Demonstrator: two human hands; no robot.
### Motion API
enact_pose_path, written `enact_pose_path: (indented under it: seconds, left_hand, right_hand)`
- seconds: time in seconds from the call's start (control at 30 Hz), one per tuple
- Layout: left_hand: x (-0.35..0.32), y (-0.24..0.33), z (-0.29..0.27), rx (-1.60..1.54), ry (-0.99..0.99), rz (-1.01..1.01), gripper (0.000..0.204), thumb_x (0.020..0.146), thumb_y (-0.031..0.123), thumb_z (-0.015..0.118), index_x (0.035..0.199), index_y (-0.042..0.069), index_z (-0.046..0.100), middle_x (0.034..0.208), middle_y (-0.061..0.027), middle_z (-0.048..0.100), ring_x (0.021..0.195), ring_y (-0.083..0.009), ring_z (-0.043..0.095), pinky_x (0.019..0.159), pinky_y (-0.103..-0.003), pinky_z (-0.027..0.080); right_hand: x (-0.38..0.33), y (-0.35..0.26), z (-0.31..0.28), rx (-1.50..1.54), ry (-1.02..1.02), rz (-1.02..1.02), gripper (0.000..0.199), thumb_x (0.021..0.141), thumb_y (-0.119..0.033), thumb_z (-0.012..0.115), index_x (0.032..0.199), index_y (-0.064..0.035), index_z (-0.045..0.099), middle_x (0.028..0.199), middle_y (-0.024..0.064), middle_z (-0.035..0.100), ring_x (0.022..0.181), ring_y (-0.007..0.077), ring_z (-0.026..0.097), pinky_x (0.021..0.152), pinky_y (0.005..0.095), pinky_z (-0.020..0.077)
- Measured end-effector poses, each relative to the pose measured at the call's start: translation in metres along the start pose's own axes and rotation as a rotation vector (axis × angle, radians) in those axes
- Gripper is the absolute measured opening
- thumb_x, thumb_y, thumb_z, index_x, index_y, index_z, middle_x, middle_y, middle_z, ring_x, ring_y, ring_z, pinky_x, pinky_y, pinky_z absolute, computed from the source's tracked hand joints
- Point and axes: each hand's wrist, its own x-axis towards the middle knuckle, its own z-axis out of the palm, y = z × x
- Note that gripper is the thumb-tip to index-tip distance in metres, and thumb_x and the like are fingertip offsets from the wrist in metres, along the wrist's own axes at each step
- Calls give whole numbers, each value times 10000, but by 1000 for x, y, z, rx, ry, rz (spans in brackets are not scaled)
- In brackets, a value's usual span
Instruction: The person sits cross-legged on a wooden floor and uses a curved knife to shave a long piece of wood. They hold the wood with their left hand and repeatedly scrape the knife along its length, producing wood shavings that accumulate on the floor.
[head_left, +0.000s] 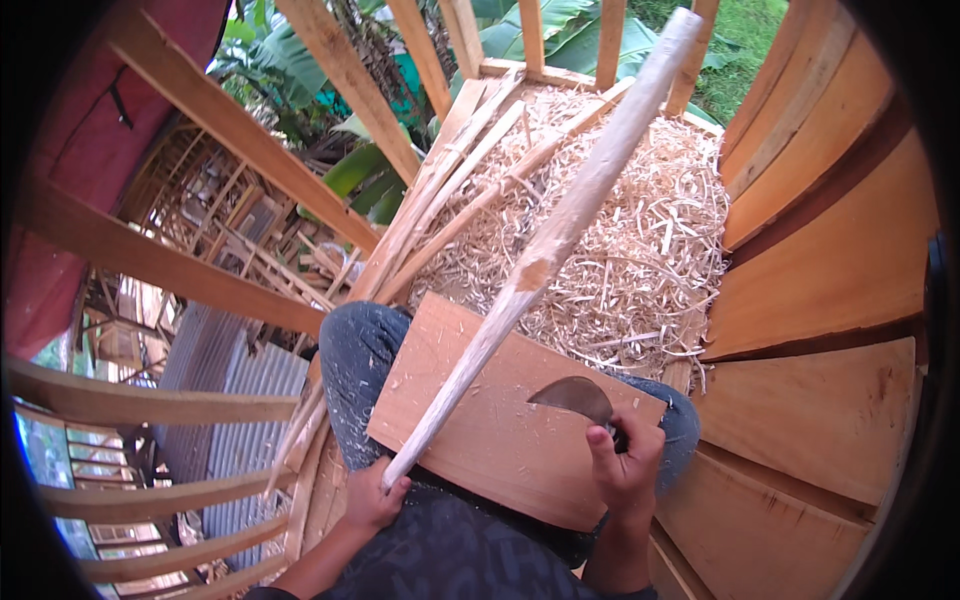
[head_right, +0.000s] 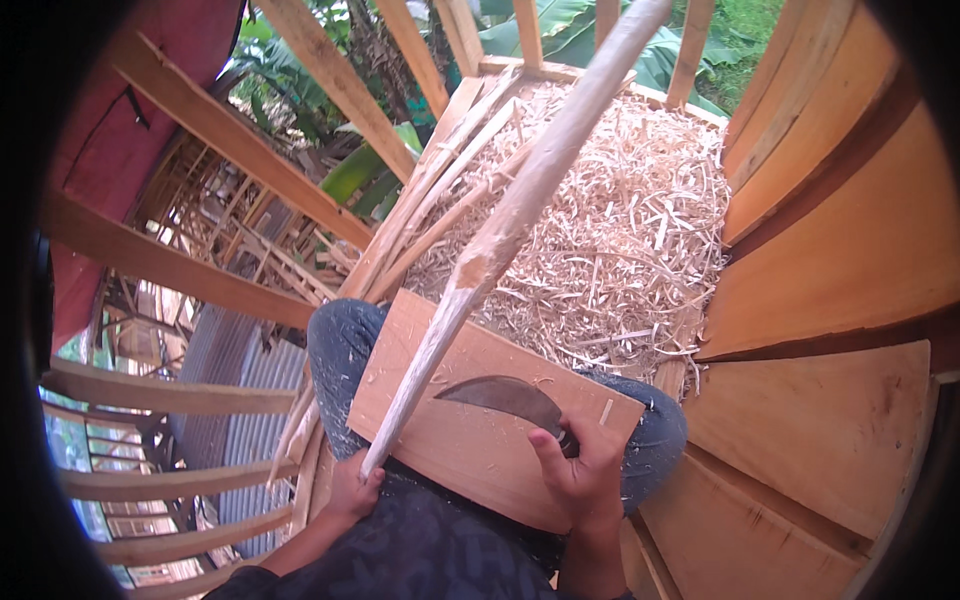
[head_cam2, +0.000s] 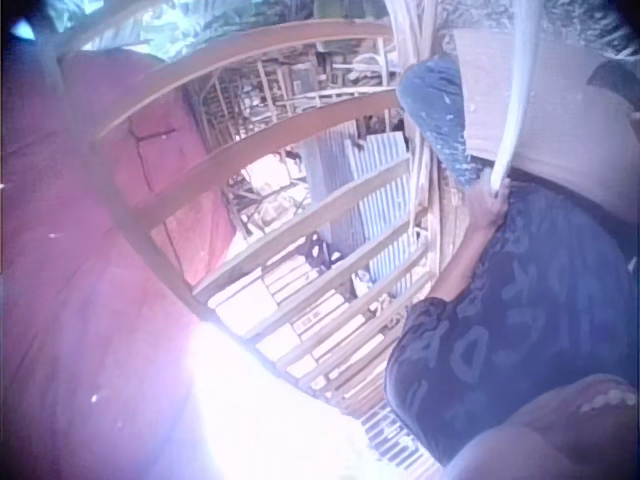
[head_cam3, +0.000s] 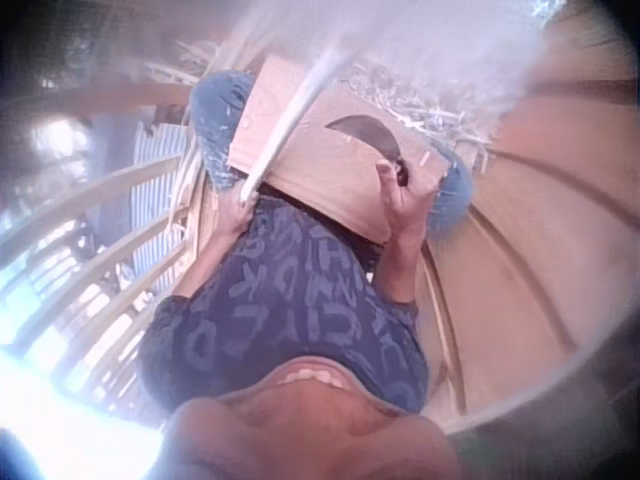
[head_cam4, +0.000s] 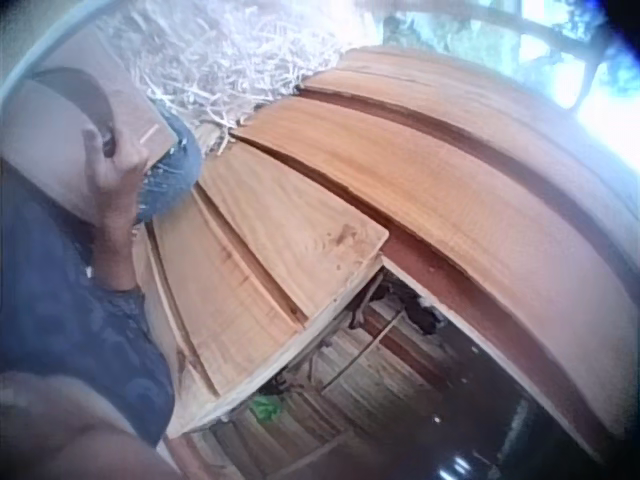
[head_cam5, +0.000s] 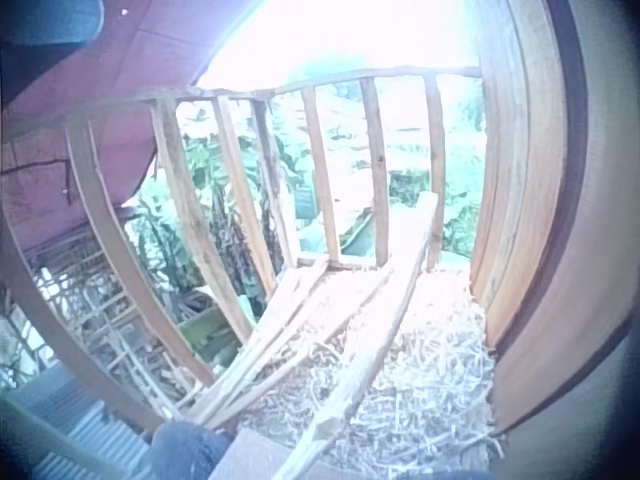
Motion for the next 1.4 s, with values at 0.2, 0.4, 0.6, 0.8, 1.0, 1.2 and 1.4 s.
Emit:
enact_pose_path:
  seconds: [0.2, 0.4, 0.6, 0.8, 1.0, 1.2, 1.4]
  left_hand:
    - [-6, 9, 1, 78, 10, -1, 388, 800, 412, 573, 728, 38, 501, 574, -187, 503, 580, -401, 545, 518, -435, 403]
    - [-2, 7, -3, 76, -51, -41, 370, 767, 378, 612, 728, 30, 493, 588, -194, 511, 583, -394, 548, 521, -431, 405]
    - [1, 3, 2, 80, -20, -3, 340, 741, 354, 646, 729, 43, 509, 587, -170, 538, 572, -367, 565, 519, -419, 422]
    - [5, -20, 6, -19, -53, 64, 388, 720, 412, 670, 723, 55, 520, 572, -139, 546, 541, -325, 576, 503, -404, 425]
    - [5, -28, 8, 25, -76, 102, 430, 710, 478, 676, 709, 75, 524, 548, -99, 548, 518, -275, 583, 479, -370, 413]
    - [2, -39, 8, -45, -43, 135, 444, 690, 488, 692, 704, 77, 523, 549, -85, 539, 505, -267, 568, 479, -368, 401]
    - [4, -37, 7, -56, -37, 122, 509, 672, 540, 688, 706, 63, 515, 560, -97, 537, 512, -284, 562, 481, -376, 404]
  right_hand:
    - [-16, 19, 5, -86, -135, -15, 499, 728, -399, 716, 560, -11, 450, 484, 100, 375, 416, 216, 403, 416, 312, 318]
    - [-6, 8, 18, -200, -192, -70, 502, 707, -422, 718, 539, -28, 456, 469, 102, 390, 403, 253, 423, 405, 333, 329]
    - [-2, -6, 42, -382, -228, -127, 474, 697, -426, 720, 525, -66, 464, 463, 84, 426, 395, 250, 453, 390, 337, 337]
    - [7, -12, 70, -576, -250, -243, 496, 695, -462, 705, 514, -85, 438, 450, 59, 415, 387, 240, 455, 379, 330, 335]
    - [22, 24, 50, -661, 96, -183, 579, 758, -585, 586, 553, -51, 495, 467, 60, 422, 414, 195, 443, 414, 316, 334]
    - [57, 33, -4, -431, 450, 195, 629, 897, -556, 407, 535, -42, 430, 451, -6, 358, 424, 72, 350, 414, 227, 237]
    - [16, 5, 31, -324, 301, 143, 644, 890, -576, 394, 515, -53, 409, 431, -14, 350, 390, 77, 346, 397, 230, 238]
